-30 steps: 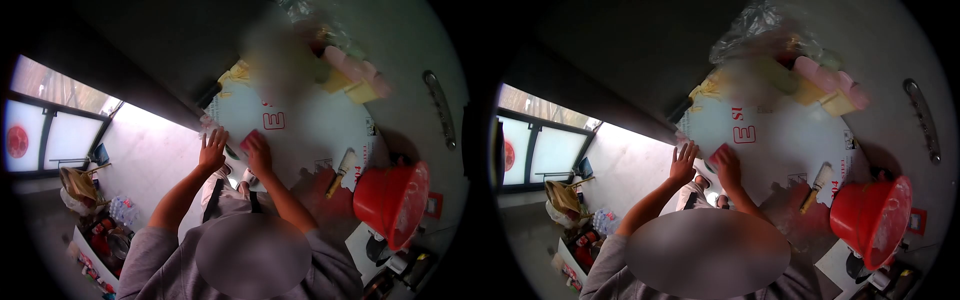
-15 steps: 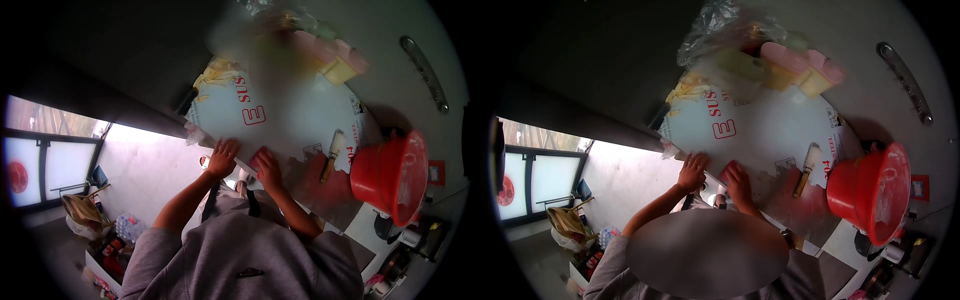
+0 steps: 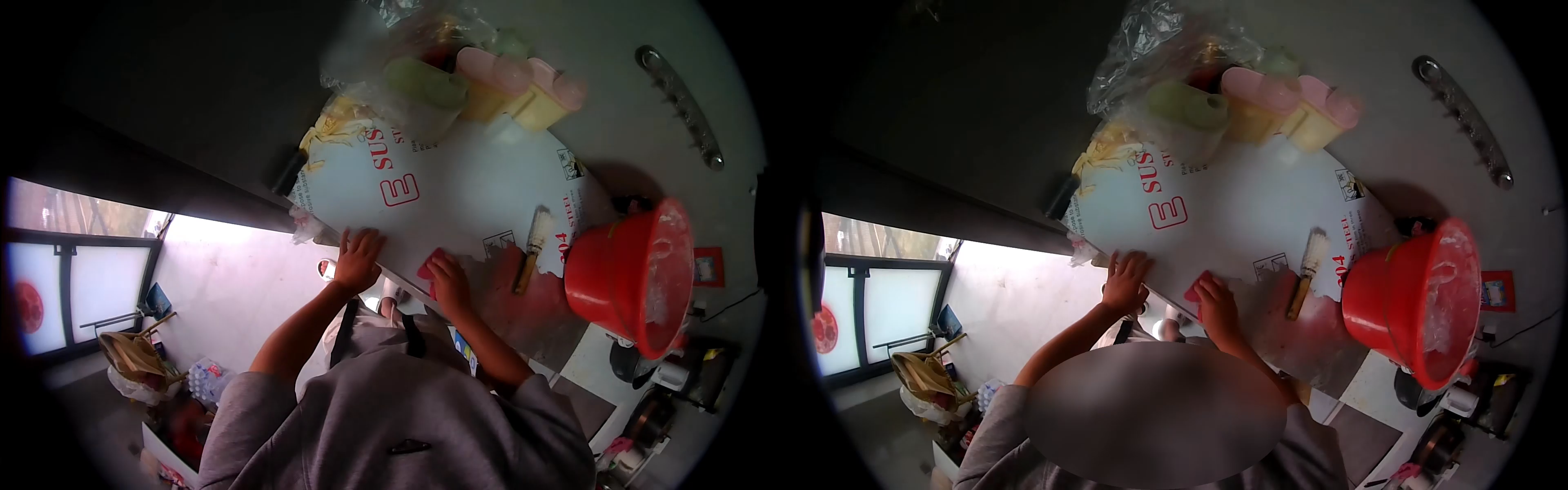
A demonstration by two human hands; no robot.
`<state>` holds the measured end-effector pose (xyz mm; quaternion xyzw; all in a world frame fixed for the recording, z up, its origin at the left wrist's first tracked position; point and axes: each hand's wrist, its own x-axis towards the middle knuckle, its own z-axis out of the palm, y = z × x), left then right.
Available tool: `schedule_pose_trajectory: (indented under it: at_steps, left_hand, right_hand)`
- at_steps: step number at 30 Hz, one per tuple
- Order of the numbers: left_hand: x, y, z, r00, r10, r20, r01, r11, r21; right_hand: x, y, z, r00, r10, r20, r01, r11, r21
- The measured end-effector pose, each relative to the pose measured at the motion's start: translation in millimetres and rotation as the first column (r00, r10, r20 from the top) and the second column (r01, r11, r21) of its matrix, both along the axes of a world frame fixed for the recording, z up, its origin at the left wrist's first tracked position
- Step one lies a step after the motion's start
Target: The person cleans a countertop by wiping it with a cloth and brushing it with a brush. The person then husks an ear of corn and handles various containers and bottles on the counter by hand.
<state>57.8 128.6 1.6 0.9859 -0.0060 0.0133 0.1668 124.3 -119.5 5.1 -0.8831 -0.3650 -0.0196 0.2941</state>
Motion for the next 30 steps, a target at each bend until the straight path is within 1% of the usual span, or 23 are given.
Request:
schedule_pose_trajectory:
  at_steps: [3,6,8,9,12,14,15,16,19,20,23,26,29,30]
  left_hand:
    - [-3,-2,-12,0.999,0.012,0.036,-0.009,0.996,-0.084]
    - [0,-6,-5,0.999,0.031,0.038,-0.028,0.998,-0.064]
    - [1,-3,-4,1.000,0.013,0.027,-0.012,1.000,-0.027]
    - [0,-3,-3,1.000,-0.001,0.022,0.001,1.000,-0.012]
    - [3,0,0,1.000,-0.019,-0.024,0.019,1.000,-0.004]
    - [5,-1,-3,1.000,-0.020,-0.010,0.020,0.999,-0.033]
    - [3,0,-3,1.000,-0.021,-0.007,0.021,0.999,-0.044]
    - [3,0,-2,1.000,-0.019,-0.004,0.018,0.999,-0.038]
    - [4,-3,-1,1.000,-0.005,0.014,0.005,1.000,-0.028]
    - [3,-3,-1,1.000,-0.006,0.019,0.006,1.000,-0.031]
    - [2,-1,-2,0.999,-0.027,0.032,0.028,0.999,-0.039]
    - [4,1,-7,0.999,-0.041,0.033,0.043,0.998,-0.048]
    - [2,0,-4,1.000,-0.013,0.015,0.014,0.998,-0.053]
    - [3,-2,-2,1.000,-0.002,0.008,0.002,0.998,-0.057]
  right_hand:
    - [5,10,10,1.000,-0.014,-0.003,0.014,1.000,-0.028]
    - [37,46,3,0.999,-0.030,0.014,0.030,0.999,-0.016]
    - [42,50,3,1.000,-0.020,-0.005,0.019,1.000,-0.012]
    - [41,48,3,1.000,-0.018,-0.014,0.018,1.000,-0.013]
    - [10,7,-7,0.998,0.031,-0.062,-0.033,0.999,-0.043]
    - [5,3,-3,1.000,0.014,-0.022,-0.015,0.998,-0.065]
    - [3,5,-2,1.000,0.005,-0.006,-0.006,0.997,-0.070]
    - [11,18,-5,0.999,-0.011,-0.035,0.011,1.000,0.014]
    - [42,56,-4,1.000,-0.005,-0.030,0.006,1.000,0.014]
    - [44,61,-6,1.000,-0.019,-0.002,0.019,1.000,0.006]
    - [26,38,-16,1.000,0.008,-0.008,-0.008,1.000,-0.023]
    - [2,6,-3,0.999,0.025,-0.036,-0.025,0.999,-0.022]
    - [17,25,0,0.999,0.019,-0.048,-0.022,0.997,-0.067]
    - [29,37,3,0.999,0.009,-0.031,-0.011,0.998,-0.055]
